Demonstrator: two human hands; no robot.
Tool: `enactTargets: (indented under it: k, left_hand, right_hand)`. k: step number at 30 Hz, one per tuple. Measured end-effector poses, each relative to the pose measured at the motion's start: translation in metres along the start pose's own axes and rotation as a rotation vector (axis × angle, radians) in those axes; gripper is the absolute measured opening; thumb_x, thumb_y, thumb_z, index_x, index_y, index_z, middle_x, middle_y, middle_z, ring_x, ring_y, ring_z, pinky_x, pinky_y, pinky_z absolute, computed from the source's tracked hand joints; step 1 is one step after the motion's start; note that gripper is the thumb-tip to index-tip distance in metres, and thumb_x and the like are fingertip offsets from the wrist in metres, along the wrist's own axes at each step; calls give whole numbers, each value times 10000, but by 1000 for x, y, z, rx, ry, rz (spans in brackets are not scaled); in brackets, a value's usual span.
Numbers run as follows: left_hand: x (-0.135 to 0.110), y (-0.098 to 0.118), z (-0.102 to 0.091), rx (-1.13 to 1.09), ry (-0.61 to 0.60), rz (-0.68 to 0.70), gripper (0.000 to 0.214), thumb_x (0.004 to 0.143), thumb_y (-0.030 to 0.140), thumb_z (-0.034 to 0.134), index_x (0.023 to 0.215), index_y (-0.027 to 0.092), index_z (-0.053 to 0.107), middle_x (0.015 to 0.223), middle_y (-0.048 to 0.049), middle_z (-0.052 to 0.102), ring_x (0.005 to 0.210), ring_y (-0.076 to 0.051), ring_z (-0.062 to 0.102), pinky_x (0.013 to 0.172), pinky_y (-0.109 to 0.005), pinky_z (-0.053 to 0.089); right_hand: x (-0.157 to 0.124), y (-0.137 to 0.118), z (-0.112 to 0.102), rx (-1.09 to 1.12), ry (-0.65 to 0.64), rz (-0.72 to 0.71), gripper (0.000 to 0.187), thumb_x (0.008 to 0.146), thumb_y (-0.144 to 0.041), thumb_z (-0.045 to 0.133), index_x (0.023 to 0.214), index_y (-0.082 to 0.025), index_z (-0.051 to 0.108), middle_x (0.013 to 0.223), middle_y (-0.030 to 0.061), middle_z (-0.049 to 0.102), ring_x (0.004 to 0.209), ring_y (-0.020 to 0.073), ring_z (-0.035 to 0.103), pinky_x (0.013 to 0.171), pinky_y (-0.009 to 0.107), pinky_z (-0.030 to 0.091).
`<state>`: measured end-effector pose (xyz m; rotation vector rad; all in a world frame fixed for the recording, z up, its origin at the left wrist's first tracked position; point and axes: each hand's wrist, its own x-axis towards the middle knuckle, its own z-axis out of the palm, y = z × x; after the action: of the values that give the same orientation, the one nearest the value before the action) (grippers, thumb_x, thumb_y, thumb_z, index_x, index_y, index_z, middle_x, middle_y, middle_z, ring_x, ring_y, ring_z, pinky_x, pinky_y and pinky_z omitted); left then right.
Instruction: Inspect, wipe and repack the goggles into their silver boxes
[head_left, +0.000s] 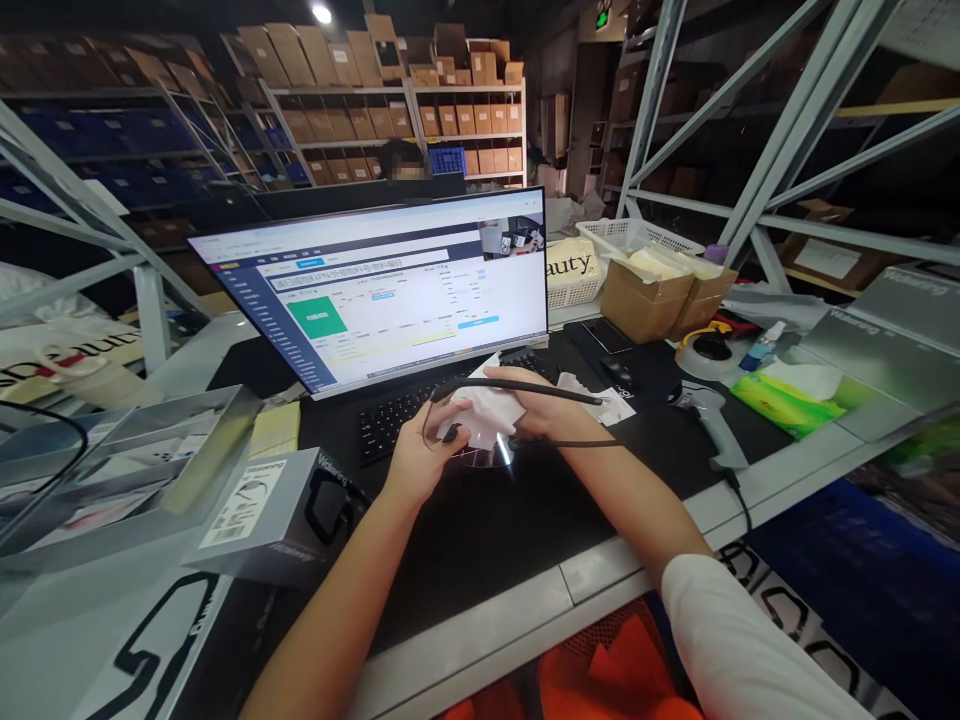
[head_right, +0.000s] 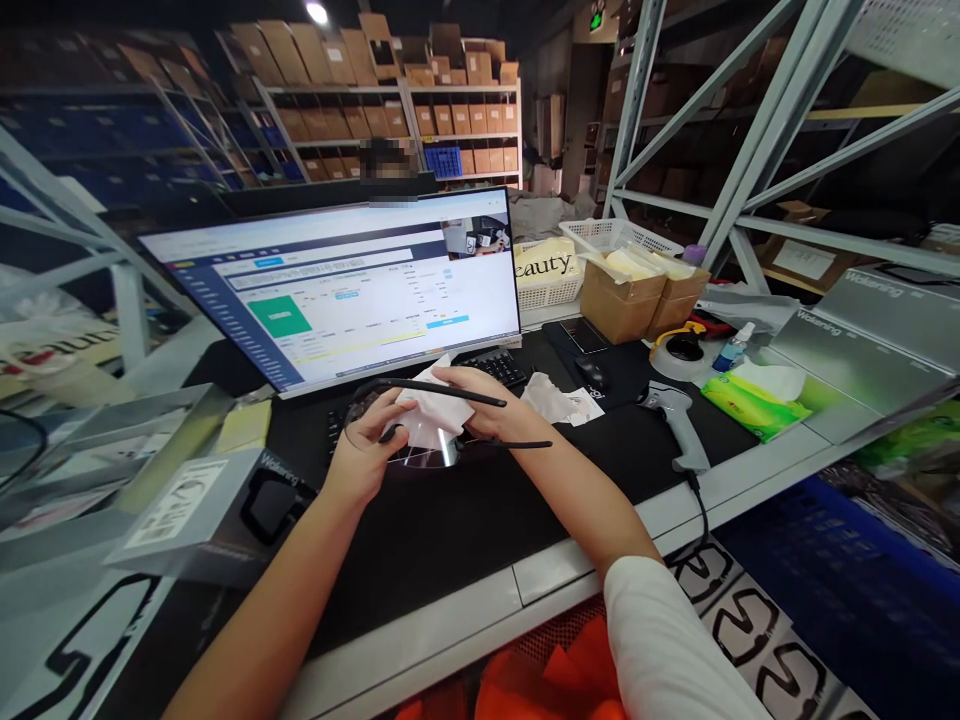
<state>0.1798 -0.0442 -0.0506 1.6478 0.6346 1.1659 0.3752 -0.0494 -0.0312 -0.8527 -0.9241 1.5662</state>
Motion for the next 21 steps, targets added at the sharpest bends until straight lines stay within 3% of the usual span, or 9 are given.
enactTargets:
  k: [3, 6, 9, 12, 14, 16, 17, 21]
  left_hand:
    - [1, -1, 2, -47, 46, -24, 369, 723, 386, 833, 1052, 225, 785, 1385, -100, 632, 1340, -303, 531, 1101, -380, 442]
    - [4, 3, 5, -125, 166, -112, 398, 636, 386, 885, 988, 223, 798, 1239, -85, 716, 1241, -284, 597, 1040, -360, 481]
    - [8, 7, 6, -235, 282, -226, 461, 521, 383, 936, 927, 212, 800, 1036, -49, 763, 996, -205, 666, 886, -292, 528]
    - [13, 8, 5, -324, 331, -254, 516, 465, 395, 957, 910, 190, 795, 855, -17, 751, 759, -129, 622, 762, -257, 523]
    - [16, 7, 4, -359, 345, -242, 514, 478, 410, 955, 912, 189, 792, 839, -14, 749, 753, -139, 622, 777, -284, 530]
    - [18, 5, 3, -378, 366, -225, 480, 497, 417, 950, 895, 201, 790, 890, -15, 761, 833, -180, 652, 839, -325, 539]
    - [19, 4, 2, -381, 375, -216, 453, 511, 415, 947, 883, 211, 789, 918, -13, 766, 874, -197, 662, 867, -341, 540]
    - [21, 3, 3, -398, 370, -214, 364, 571, 411, 926, 859, 239, 785, 928, 5, 772, 937, -208, 672, 923, -343, 547]
  right_hand:
    - [-2, -5, 9, -79, 13, -16, 252, 834, -399, 674, 767, -178, 576, 651, -1, 602, 593, 136, 541, 577, 249, 439]
    - [-7, -19, 13, -232, 54, -38, 287, 888, -398, 624, 735, -157, 596, 657, 8, 617, 584, 124, 530, 588, 237, 436]
    - [-14, -43, -5, -362, 143, -119, 293, 922, -354, 605, 728, -140, 647, 688, -1, 646, 640, 109, 552, 655, 203, 433]
    - [-35, -78, -57, -527, 366, -295, 246, 920, -345, 606, 789, -156, 694, 775, -7, 680, 766, 120, 590, 782, 207, 440]
    - [-62, -103, -106, -840, 662, -452, 277, 918, -393, 595, 873, -154, 727, 858, 17, 714, 834, 152, 616, 822, 239, 449]
    - [-97, -127, -159, -1129, 1075, -360, 307, 930, -403, 560, 937, -156, 742, 944, 26, 733, 893, 165, 630, 839, 246, 447]
    - [-114, -137, -184, -1153, 1208, -306, 303, 932, -360, 550, 955, -124, 740, 987, 63, 733, 937, 187, 627, 858, 264, 442]
    - [-166, -159, -257, -1185, 1490, -135, 265, 918, -184, 541, 1044, -3, 690, 1092, 214, 690, 1020, 246, 614, 906, 345, 452]
